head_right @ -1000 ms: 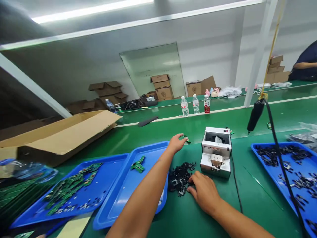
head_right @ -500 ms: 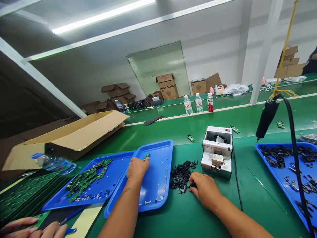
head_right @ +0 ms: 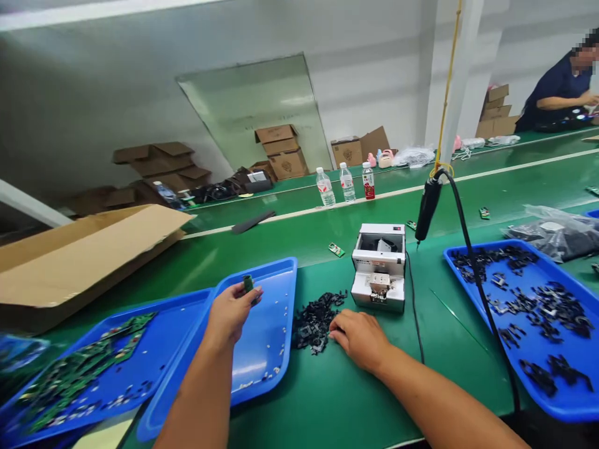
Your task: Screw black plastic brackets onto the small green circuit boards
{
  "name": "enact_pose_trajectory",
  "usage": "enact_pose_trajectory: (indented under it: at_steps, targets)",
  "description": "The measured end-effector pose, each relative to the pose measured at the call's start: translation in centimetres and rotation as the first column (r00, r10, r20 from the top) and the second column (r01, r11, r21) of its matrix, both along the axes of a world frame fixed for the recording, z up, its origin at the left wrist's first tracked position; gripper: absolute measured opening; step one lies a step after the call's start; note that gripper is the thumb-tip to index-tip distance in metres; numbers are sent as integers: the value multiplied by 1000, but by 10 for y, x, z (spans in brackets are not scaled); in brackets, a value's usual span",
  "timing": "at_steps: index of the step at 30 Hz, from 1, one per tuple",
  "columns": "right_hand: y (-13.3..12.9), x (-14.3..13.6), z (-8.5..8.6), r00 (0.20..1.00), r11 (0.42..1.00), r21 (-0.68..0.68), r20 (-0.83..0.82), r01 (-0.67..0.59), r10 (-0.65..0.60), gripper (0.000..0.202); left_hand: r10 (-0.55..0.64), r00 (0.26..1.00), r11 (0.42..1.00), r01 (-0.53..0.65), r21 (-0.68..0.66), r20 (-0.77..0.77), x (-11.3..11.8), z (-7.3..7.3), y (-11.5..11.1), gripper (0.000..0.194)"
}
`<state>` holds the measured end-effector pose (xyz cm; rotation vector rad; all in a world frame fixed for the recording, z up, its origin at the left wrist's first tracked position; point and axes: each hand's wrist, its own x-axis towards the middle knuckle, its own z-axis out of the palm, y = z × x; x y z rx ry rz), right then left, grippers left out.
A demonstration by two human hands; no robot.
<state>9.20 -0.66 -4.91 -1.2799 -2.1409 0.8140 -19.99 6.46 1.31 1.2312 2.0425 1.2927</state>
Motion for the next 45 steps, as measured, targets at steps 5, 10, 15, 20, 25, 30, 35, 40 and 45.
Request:
enact_pose_trajectory:
  at_steps: [5, 10, 15, 20, 25, 30, 35, 40, 45]
  targets:
    - [0, -2, 0, 998, 999, 28, 33, 45, -46, 11, -469, 813, 883, 448, 144, 346, 92, 16, -19, 53]
    - [-3, 11, 22, 950, 988, 125, -307, 91, -49, 14, -656, 481, 696, 682, 222, 582, 123, 14, -52, 46]
    - [-4, 25, 49, 790, 937, 26, -546, 349, -279, 21, -709, 483, 607, 789, 95, 515, 115, 4, -58, 45]
    - [-2, 26, 52, 765, 918, -63, -533, 390, -362, 22, -740, 441, 550, 832, 79, 507, 124, 3, -64, 60]
    - [-4, 20, 51, 696, 915, -259, -594, 308, -403, 25, -768, 375, 485, 870, 89, 520, 130, -3, -69, 63]
    - [-3, 19, 52, 632, 902, -385, -653, 198, -418, 30, -770, 401, 507, 857, 94, 495, 129, -6, -65, 61]
    - [0, 21, 50, 611, 895, -429, -678, 123, -409, 35, -767, 439, 530, 844, 78, 468, 127, -9, -62, 60]
    - [1, 22, 48, 631, 889, -441, -657, 122, -412, 41, -789, 455, 519, 853, 51, 413, 124, -5, -60, 46]
    - [1, 22, 48, 664, 892, -443, -640, 92, -386, 44, -816, 455, 505, 861, 56, 358, 124, 3, -62, 41]
